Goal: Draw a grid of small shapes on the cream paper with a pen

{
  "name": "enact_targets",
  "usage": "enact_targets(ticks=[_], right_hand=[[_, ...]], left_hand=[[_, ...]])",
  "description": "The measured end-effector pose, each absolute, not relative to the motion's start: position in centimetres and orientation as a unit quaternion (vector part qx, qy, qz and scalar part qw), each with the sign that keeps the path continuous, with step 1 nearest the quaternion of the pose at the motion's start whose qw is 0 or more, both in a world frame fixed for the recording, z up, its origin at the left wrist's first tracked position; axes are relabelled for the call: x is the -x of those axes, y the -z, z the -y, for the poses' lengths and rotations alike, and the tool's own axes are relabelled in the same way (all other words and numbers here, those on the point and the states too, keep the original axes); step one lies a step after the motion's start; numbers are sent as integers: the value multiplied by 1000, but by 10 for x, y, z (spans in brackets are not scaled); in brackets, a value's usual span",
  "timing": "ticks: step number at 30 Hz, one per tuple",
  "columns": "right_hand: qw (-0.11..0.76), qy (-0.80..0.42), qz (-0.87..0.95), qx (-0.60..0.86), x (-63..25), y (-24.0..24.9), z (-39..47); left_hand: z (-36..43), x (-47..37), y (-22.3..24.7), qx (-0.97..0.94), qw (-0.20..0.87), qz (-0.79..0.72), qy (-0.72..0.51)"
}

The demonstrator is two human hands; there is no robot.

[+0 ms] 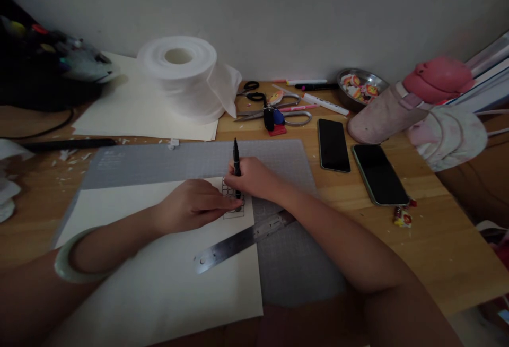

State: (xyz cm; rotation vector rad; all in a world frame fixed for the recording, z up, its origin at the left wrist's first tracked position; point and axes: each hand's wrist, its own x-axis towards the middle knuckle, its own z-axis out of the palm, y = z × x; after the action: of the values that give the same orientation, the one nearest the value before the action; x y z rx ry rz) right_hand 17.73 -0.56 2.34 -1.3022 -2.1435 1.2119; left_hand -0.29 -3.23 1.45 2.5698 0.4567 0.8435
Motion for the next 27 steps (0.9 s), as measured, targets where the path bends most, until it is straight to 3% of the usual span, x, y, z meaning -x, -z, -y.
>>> enact_targets(ticks=[10, 18, 27], right_hand=[[177, -457, 740, 460, -179, -26, 5], [354, -620, 473, 516, -180, -19, -5], [400, -662, 407, 486, -180, -20, -6]], left_hand=[[32, 4, -13, -923, 184, -160, -299], [33, 3, -12, -926, 153, -150, -309], [35, 2, -8, -928, 132, -141, -318]])
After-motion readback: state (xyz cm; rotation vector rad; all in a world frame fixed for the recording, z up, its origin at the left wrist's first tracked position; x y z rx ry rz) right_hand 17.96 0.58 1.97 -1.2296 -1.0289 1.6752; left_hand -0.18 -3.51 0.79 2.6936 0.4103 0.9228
